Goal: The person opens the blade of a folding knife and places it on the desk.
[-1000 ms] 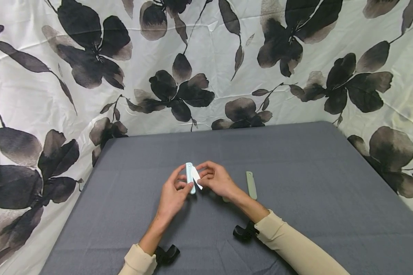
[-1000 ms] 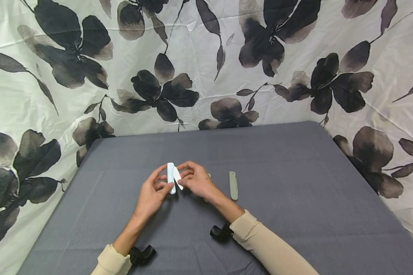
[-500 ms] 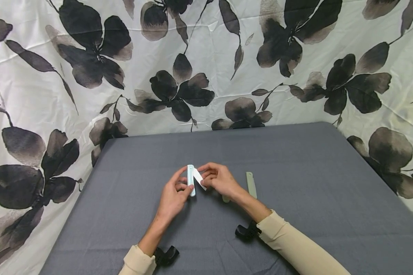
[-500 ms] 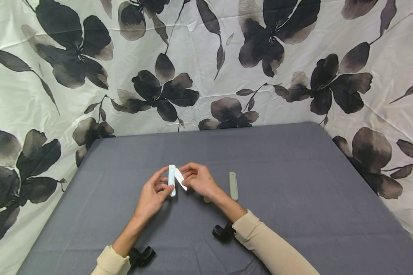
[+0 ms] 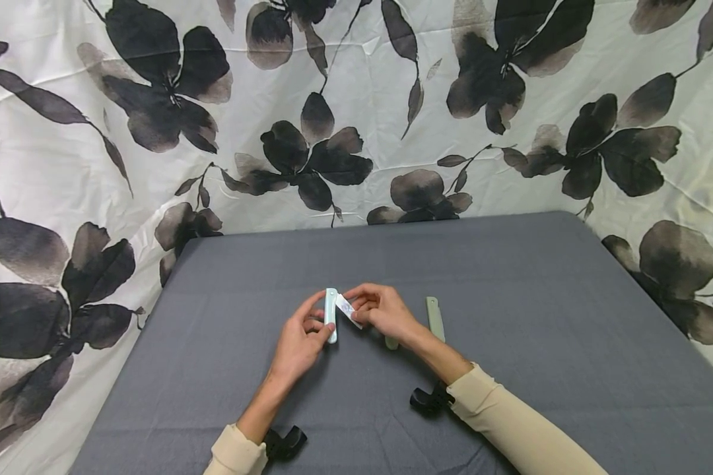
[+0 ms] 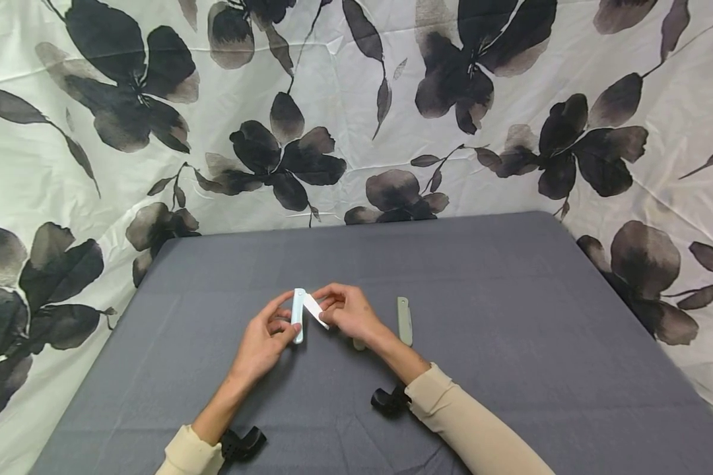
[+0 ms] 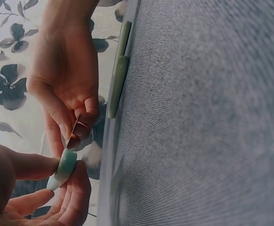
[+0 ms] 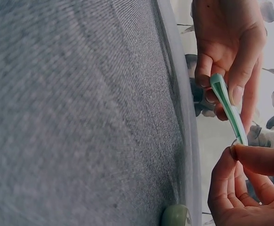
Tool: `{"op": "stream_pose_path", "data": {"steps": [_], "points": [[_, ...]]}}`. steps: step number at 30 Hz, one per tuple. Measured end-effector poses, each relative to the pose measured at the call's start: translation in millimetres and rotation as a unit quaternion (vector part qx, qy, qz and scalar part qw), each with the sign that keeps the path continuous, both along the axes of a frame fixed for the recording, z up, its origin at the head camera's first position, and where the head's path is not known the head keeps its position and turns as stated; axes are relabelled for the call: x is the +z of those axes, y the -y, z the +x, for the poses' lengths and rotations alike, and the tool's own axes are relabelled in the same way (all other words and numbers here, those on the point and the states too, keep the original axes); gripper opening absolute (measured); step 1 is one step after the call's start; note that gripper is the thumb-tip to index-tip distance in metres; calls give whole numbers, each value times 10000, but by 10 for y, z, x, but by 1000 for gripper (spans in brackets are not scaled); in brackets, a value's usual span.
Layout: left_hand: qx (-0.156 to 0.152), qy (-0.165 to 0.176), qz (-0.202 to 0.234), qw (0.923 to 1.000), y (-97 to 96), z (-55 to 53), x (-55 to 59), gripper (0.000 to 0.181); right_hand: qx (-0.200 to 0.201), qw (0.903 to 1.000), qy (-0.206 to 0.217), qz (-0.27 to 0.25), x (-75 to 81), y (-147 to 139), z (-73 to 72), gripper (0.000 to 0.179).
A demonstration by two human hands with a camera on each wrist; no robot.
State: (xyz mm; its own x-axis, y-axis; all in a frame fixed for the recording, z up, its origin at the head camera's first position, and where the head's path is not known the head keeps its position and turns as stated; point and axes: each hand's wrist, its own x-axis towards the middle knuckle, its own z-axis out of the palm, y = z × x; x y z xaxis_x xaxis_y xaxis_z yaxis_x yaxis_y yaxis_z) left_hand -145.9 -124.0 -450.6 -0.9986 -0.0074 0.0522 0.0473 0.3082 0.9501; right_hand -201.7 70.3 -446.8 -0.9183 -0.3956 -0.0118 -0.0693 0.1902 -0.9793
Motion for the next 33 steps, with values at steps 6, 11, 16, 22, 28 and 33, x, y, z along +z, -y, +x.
{"op": "stream_pose_path", "data": {"steps": [6, 11, 16, 22, 28, 33], "points": [[-65, 73, 40, 9999, 34, -5, -21, 65, -2, 10000, -43, 56, -22, -4, -21, 38], [-98, 105, 33, 9999, 62, -14, -8, 66, 14, 9998, -165, 108, -27, -16, -49, 37], [-113, 93, 26, 9999, 65, -26, -11, 65, 15, 9995, -211, 223, -17, -40, -64, 37], [-281, 161, 11, 9995, 23, -23, -57, 66, -79, 9988, -293, 374, -17, -121, -41, 34], [-110, 99, -63, 9999, 55, 3, -50, 67, 31, 9981, -410, 456, -11, -92, -43, 33], [-178, 87, -147, 9997, 50, 0, -45, 67, -16, 9973, -531, 503, -20, -112, -53, 32]]}}
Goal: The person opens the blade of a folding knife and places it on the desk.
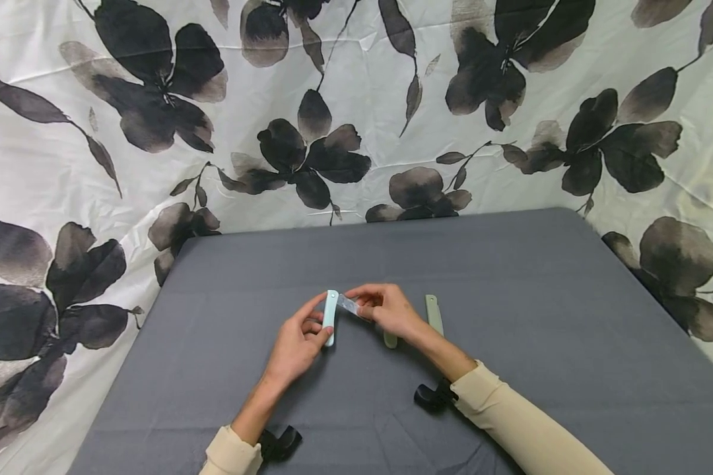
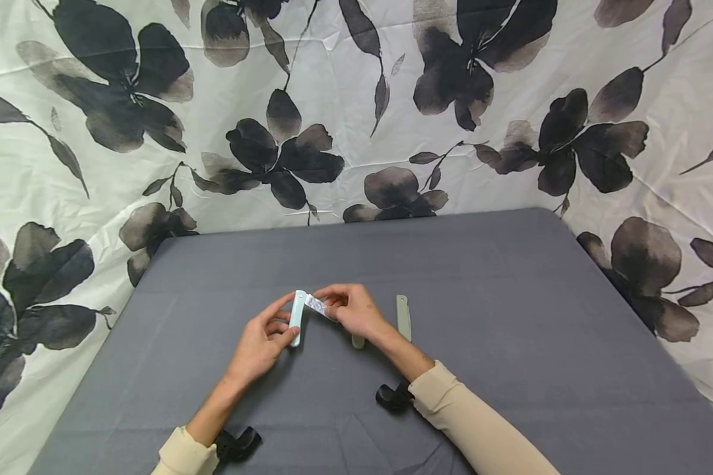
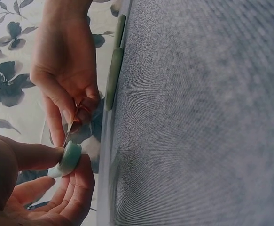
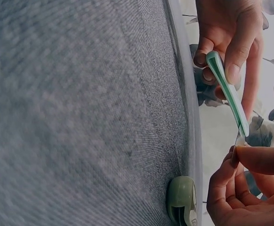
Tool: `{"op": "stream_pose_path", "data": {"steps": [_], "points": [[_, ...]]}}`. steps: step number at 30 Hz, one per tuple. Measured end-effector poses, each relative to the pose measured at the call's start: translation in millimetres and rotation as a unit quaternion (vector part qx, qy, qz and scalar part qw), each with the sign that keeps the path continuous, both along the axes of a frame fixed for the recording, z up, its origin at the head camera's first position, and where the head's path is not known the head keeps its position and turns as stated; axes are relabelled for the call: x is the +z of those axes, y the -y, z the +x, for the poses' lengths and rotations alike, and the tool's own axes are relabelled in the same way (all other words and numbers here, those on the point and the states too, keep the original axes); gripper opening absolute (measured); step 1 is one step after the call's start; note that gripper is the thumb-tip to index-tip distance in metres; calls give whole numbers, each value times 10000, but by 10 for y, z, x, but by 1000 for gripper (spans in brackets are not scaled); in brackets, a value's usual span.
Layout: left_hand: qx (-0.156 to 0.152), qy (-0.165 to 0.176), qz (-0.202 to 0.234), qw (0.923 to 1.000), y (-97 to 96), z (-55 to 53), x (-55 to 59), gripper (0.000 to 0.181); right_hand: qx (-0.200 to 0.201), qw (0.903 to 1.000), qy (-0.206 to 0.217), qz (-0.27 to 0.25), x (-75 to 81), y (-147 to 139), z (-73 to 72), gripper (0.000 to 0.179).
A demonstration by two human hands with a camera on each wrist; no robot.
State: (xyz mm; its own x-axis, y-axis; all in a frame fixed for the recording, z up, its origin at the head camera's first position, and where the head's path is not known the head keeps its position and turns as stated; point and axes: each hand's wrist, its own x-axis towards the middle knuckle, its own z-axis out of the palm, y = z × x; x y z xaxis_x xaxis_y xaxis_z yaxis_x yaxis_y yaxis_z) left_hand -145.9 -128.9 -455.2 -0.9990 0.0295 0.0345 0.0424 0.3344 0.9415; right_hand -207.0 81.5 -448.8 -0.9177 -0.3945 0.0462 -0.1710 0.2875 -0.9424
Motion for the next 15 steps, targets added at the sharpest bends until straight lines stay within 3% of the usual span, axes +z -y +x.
{"op": "stream_pose_path", "data": {"steps": [15], "points": [[-176, 19, 108, 9998, 14, 29, 15, 66, 27, 9999, -80, 119, -16, -45, -41, 29]]}}
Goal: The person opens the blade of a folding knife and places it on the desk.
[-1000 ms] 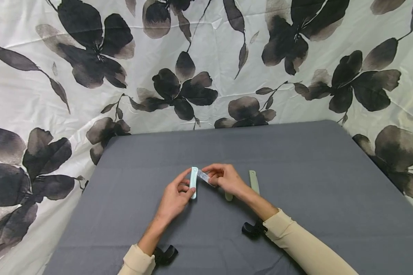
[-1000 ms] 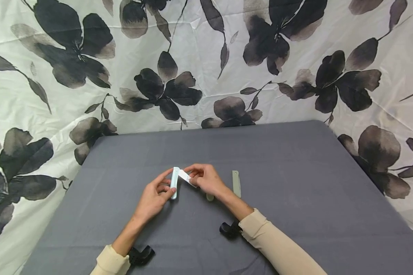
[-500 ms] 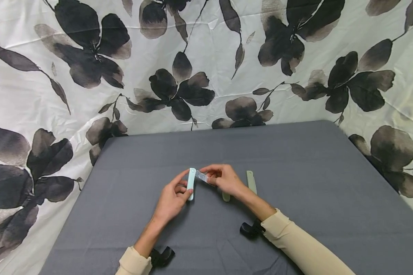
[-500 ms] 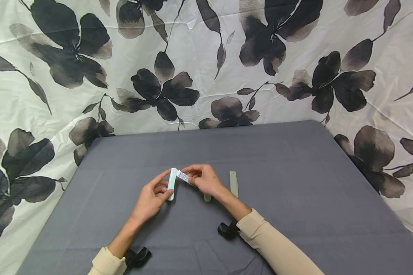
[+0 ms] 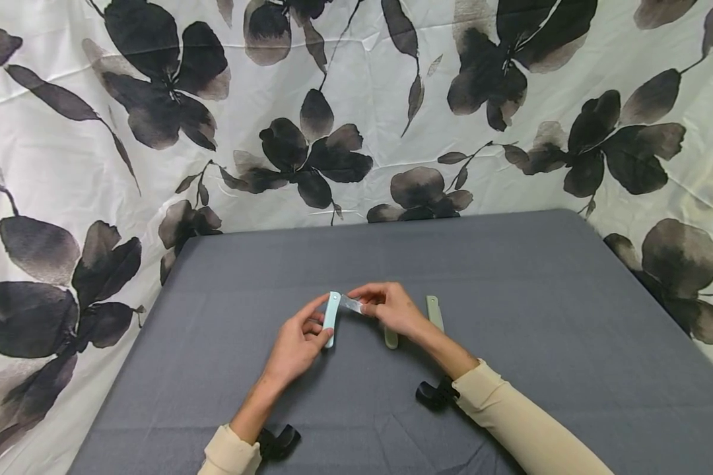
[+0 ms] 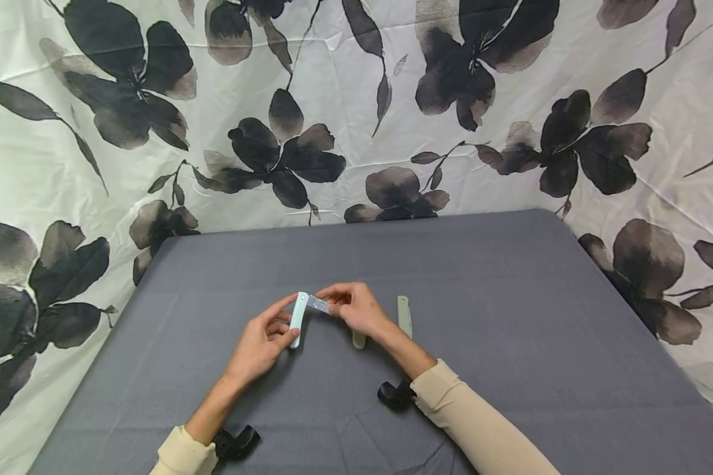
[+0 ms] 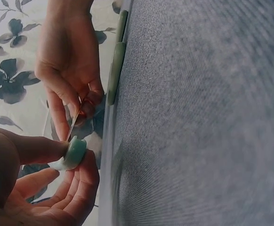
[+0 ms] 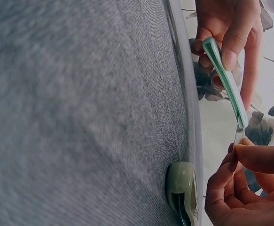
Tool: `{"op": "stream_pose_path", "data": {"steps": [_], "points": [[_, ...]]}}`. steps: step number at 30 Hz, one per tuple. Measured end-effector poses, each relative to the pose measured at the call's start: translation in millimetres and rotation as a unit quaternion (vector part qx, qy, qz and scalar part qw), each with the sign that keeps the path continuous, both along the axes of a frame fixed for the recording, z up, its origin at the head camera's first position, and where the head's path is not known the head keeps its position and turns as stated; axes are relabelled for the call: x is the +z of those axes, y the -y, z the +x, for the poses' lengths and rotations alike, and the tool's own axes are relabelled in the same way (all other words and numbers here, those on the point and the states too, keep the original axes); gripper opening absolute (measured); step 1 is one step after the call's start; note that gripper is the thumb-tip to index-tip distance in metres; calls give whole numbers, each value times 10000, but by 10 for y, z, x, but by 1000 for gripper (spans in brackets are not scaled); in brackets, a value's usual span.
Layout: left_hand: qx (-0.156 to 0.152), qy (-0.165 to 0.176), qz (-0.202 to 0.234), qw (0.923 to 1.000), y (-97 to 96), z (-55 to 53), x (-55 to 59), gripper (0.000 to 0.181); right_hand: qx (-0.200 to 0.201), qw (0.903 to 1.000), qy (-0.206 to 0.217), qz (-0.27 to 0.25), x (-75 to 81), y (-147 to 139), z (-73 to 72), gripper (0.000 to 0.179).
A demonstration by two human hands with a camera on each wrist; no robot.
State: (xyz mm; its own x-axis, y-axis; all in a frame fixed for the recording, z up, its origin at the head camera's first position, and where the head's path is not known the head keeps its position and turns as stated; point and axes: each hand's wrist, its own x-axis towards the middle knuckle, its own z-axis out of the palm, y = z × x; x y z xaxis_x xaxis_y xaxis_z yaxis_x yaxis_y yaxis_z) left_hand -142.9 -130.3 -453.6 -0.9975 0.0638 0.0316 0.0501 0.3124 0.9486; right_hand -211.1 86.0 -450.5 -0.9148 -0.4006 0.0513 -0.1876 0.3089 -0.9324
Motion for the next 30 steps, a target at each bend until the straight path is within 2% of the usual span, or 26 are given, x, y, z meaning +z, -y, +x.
{"op": "stream_pose_path", "data": {"steps": [7, 17, 30], "points": [[-166, 108, -108, 9997, 30, -7, -1, 66, 51, 9999, 35, 80, 18, -32, -24, 28], [-366, 62, -162, 9992, 54, -23, 12, 64, 75, 9998, 14, 157, 11, -65, -56, 27], [-534, 65, -621, 9966, 84, -26, 19, 63, 126, 9992, -91, 373, 15, -86, -47, 27]]}}
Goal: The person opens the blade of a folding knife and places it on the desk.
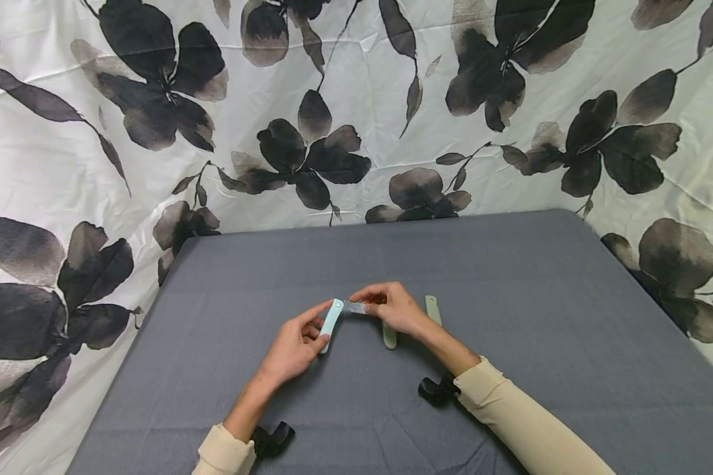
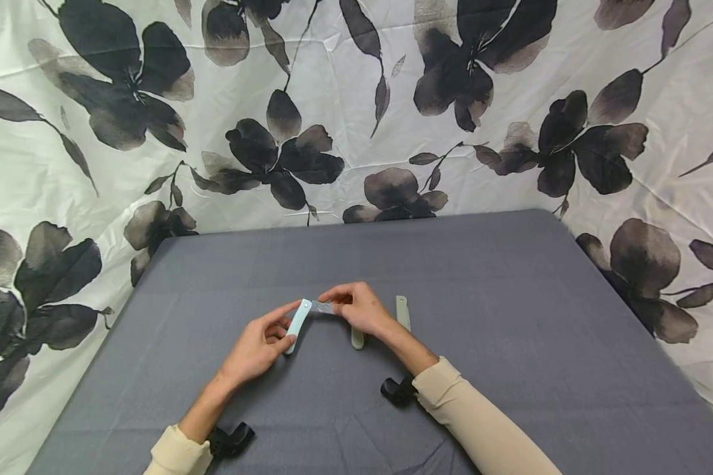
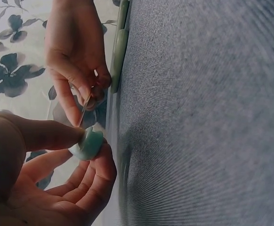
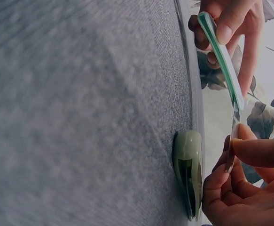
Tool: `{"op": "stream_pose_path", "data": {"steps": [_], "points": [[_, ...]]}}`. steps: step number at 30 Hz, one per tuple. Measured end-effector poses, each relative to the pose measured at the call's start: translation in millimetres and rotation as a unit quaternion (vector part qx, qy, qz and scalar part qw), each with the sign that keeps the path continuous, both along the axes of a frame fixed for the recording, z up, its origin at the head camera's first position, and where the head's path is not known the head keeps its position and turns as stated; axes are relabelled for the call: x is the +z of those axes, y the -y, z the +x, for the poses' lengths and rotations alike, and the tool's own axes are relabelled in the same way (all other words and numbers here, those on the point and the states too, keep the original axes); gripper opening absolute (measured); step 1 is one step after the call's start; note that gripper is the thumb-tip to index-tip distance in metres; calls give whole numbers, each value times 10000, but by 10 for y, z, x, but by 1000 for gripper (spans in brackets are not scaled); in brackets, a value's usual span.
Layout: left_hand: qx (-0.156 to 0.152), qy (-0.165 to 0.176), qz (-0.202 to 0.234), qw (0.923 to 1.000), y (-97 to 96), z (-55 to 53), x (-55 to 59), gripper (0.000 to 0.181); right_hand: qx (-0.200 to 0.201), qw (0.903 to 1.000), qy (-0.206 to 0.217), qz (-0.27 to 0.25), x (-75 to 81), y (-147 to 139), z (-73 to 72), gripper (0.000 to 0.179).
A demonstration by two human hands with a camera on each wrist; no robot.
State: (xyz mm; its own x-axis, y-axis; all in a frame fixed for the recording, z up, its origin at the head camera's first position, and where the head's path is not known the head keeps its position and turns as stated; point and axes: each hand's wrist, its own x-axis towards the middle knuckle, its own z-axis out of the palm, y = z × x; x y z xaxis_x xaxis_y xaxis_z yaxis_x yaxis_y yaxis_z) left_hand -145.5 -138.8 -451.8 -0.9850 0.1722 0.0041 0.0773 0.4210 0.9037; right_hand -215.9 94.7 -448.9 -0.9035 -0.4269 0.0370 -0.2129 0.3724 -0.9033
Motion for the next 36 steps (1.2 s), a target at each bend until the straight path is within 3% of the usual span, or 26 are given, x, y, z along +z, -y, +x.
{"op": "stream_pose_path", "data": {"steps": [6, 15, 21, 36], "points": [[-207, 74, -153, 9996, 31, -23, -2, 64, 65, 9998, -87, 147, 4, -22, -7, 26], [-580, 141, -258, 9979, 159, 28, 64, 63, 29, 9997, -96, 224, 57, 36, 92, 26], [-709, 228, -373, 9965, 232, 83, 121, 63, 11, 9996, -94, 276, 90, 76, 173, 26], [-993, 253, -440, 9938, 314, 137, 109, 61, 148, 9990, -187, 374, 72, 96, 255, 27]]}}
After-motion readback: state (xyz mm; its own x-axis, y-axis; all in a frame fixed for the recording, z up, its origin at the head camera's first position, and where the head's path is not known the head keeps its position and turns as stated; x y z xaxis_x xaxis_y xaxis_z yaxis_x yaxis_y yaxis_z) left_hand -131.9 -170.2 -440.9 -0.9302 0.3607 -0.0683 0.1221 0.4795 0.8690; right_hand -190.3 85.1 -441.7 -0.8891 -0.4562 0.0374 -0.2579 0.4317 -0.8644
